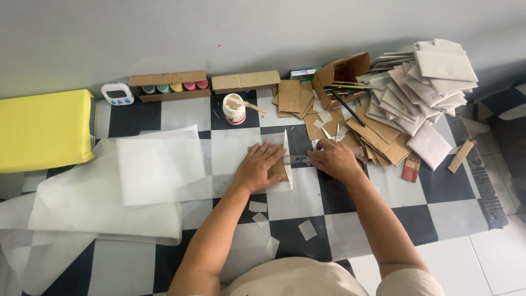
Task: Cutting white lining material and gluing it onto small cardboard backing boards for art framing.
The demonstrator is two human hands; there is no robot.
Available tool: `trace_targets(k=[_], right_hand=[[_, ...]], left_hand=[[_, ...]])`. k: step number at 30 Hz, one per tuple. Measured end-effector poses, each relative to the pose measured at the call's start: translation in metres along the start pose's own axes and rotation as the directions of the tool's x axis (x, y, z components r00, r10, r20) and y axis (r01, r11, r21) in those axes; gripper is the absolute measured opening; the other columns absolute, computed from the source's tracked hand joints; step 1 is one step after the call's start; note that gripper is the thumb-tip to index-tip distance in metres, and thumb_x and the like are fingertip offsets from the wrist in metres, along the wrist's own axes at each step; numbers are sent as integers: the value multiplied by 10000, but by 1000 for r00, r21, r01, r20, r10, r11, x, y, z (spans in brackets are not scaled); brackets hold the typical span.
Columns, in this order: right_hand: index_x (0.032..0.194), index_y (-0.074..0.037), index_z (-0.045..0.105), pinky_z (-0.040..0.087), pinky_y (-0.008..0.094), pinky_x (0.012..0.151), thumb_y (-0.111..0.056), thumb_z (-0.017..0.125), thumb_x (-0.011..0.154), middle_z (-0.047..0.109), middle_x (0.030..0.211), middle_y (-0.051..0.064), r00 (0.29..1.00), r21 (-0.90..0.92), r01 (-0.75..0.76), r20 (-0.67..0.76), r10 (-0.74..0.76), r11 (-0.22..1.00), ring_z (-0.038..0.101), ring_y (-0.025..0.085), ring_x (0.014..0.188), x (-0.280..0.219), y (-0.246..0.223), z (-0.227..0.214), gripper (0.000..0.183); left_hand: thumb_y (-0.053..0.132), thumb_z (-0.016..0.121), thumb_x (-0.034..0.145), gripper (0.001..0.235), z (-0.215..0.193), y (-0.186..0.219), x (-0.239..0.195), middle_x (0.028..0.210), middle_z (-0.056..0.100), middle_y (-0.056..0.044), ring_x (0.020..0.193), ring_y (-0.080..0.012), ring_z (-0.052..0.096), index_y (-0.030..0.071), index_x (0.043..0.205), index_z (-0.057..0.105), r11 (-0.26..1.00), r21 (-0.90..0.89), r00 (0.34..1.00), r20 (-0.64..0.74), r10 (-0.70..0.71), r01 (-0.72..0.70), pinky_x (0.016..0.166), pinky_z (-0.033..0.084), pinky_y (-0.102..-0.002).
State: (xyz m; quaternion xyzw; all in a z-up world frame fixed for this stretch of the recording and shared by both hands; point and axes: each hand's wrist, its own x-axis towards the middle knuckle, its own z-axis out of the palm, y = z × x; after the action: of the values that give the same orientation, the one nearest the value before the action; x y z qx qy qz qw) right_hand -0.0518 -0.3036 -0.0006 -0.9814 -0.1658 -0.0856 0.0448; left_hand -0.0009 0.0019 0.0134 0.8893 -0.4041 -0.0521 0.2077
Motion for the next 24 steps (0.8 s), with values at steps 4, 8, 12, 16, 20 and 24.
trace_targets(k=[4,8,12,16,20,24], right_hand=[[1128,-421,756,537,382,769,-514,664,891,599,1026,-26,1000,-9,-7,25,7,1000,664,201,937,-1,-1,-2,271],[1147,-422,755,528,371,747,-510,663,904,593,1023,-22,1000,-12,-21,17,21,1000,657,197,916,-4,-3,-4,275],[1159,-416,749,532,381,753,-531,652,906,592,1042,-24,999,-8,-32,-13,32,999,647,201,940,-5,-3,-3,294],[1174,-388,748,536,398,749,-498,670,910,604,1031,-5,999,11,-15,-40,16,1000,655,222,925,1,-1,-3,297],[1146,-371,771,537,395,774,-489,683,901,607,1046,-5,1000,13,-30,-5,30,999,654,221,935,11,1,-3,286],[1101,-354,790,542,388,778,-487,704,881,619,1038,-2,1000,-9,-22,-19,22,1000,662,218,932,19,0,-8,272]], left_hand=[[755,504,850,668,-9,10,-4,1559,502,-41,1492,-346,363,345,1360,635,996,77,999,-4,39,-39,1255,185,-526],[829,436,839,600,7,0,-2,1581,454,-61,1496,-432,315,488,1279,659,988,127,996,8,93,-93,1233,163,-589],[823,458,837,563,15,-4,-2,1573,463,-58,1481,-450,329,486,1220,698,986,124,992,-40,121,-115,1218,173,-606],[806,487,820,512,24,-9,0,1559,484,-43,1472,-445,352,518,1182,706,982,151,989,-76,130,-117,1216,190,-606],[750,549,793,466,21,-7,0,1609,426,-17,1462,-449,366,516,1160,719,983,145,991,-57,119,-109,1207,212,-601],[724,569,782,453,20,-5,1,1634,386,-14,1455,-452,374,501,1138,737,987,124,991,-74,112,-102,1203,229,-585]])
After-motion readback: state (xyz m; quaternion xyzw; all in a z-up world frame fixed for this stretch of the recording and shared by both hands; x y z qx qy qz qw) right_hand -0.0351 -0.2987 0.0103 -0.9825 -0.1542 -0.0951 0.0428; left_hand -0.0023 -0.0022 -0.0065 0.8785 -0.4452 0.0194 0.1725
